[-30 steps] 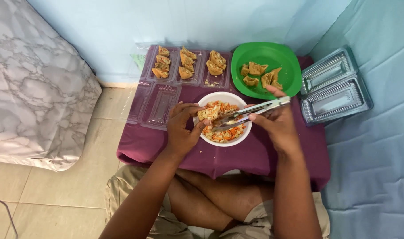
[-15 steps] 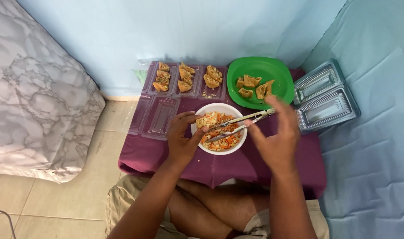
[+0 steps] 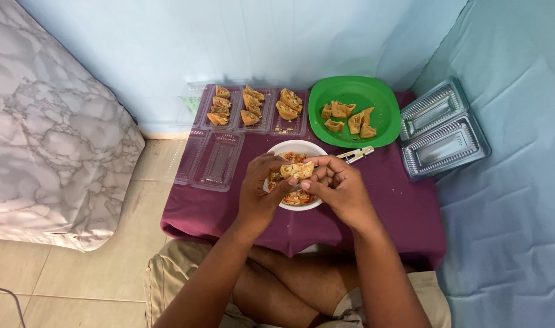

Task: The person is stuffing fried tofu pockets with a vegetable filling using metal tongs and arranging them in plastic containers.

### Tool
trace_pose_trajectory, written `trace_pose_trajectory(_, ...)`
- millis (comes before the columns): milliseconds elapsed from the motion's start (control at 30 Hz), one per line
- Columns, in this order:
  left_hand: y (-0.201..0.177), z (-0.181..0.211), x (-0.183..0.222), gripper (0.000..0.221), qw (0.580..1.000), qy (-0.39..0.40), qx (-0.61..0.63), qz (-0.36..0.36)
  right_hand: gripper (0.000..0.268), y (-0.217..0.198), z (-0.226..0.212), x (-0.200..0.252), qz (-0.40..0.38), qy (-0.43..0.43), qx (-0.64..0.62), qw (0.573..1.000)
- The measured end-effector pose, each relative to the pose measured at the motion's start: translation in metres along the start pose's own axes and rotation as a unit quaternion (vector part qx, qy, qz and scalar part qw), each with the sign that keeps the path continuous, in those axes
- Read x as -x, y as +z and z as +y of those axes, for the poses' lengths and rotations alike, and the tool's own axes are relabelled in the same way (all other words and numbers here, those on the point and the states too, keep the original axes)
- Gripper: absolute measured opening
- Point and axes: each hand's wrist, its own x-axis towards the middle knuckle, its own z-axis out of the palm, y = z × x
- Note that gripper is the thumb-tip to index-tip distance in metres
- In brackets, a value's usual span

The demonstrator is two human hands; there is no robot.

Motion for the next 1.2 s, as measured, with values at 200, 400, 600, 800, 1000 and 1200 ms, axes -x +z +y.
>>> trace_pose_trajectory(200, -0.003, 0.003, -0.002, 0.028, 1.000, -0.018, -0.006, -0.019, 0.040, 0.000, 0.002, -0.001, 0.002, 0.005, -0.004, 1.000)
trace_pose_trajectory(400, -0.008, 0.014, -0.004, 0.034, 0.998, -0.047, 0.005, -0.036, 0.038, 0.003, -0.006, 0.001, 0.025, 0.003, 0.002, 1.000)
trace_pose_trajectory(600, -0.016, -0.004, -0.005, 0.025, 0.996, -0.016, -0.081, 0.033, 0.038, -0.012, 0.009, 0.001, 0.061, -0.014, 0.076, 0.995)
trace_pose_trajectory(800, -0.017, -0.001, -0.003, 0.028, 0.984, 0.036, -0.165, 0.063, 0.038, -0.014, 0.016, 0.002, 0.046, -0.020, 0.052, 0.997)
trace_pose_trajectory(1000, -0.009, 0.010, 0.006, 0.062, 0.997, -0.078, 0.008, -0.004, 0.039, -0.008, 0.009, 0.004, 0.031, -0.014, -0.015, 0.999)
trace_pose_trajectory(1200, -0.008, 0.025, 0.001, 0.075, 0.994, -0.093, 0.054, -0.006, 0.041, -0.008, 0.010, 0.005, -0.005, -0.005, -0.025, 1.000)
